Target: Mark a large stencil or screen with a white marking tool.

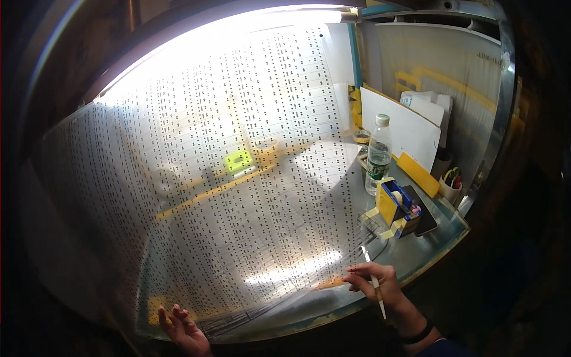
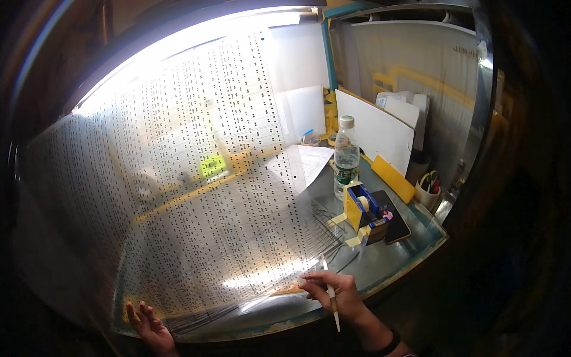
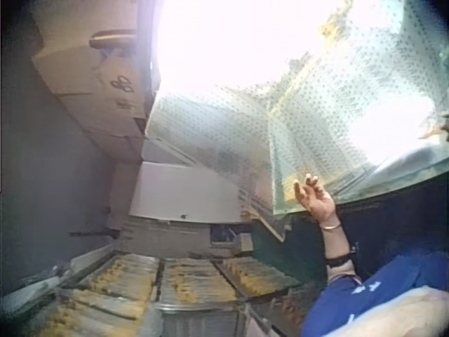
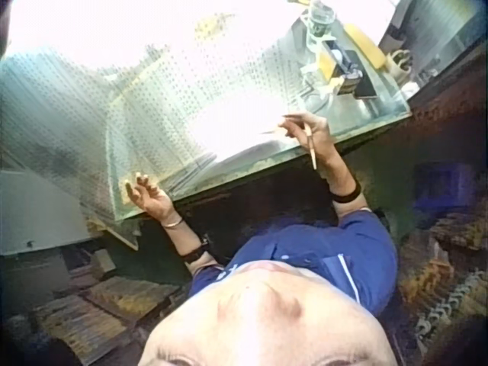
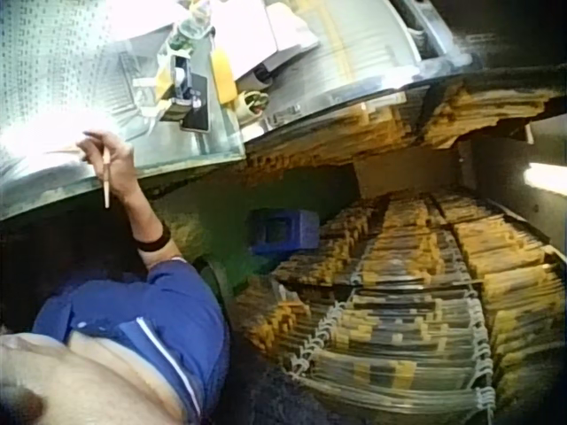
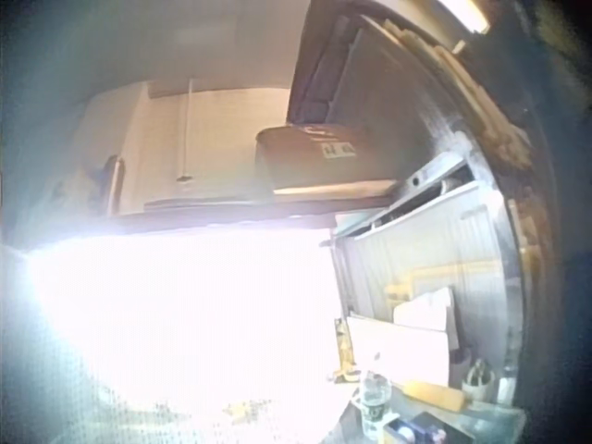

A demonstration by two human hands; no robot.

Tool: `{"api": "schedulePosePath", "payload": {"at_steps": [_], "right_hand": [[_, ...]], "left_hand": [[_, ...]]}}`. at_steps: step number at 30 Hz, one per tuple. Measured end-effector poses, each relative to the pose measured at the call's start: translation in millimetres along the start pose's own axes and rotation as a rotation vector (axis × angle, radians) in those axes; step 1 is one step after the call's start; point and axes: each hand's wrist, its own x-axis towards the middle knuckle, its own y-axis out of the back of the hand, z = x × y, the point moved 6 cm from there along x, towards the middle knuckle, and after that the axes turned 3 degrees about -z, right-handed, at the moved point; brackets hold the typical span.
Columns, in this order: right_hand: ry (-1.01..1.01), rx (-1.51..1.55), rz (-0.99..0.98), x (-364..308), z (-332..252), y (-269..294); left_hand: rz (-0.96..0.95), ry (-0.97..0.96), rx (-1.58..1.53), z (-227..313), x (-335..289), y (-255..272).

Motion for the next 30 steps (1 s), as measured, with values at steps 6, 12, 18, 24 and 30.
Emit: {"api": "schedulePosePath", "payload": {"at_steps": [6,12,18,24,30], "right_hand": [[-0.015,0.031,0.002,0.2,-1.5,-0.8],[-0.026,0.023,-0.004,-0.2,-1.4,-0.2],[-0.034,0.024,0.005,0.0,-1.0,-0.9],[-0.033,0.034,0.006,0.2,-0.6,-1.0],[-0.010,0.020,0.008,-0.4,1.4,-0.6]], "left_hand": [[-0.003,0.005,-0.018,-1.7,-0.2,2.5],[0.002,0.004,-0.029,-1.8,-0.1,2.7],[0.006,0.007,-0.024,-0.8,-0.7,1.5],[-0.037,0.001,-0.024,-0.2,0.1,-0.7],[0.141,-0.001,0.218,-4.7,-3.2,9.9]]}}
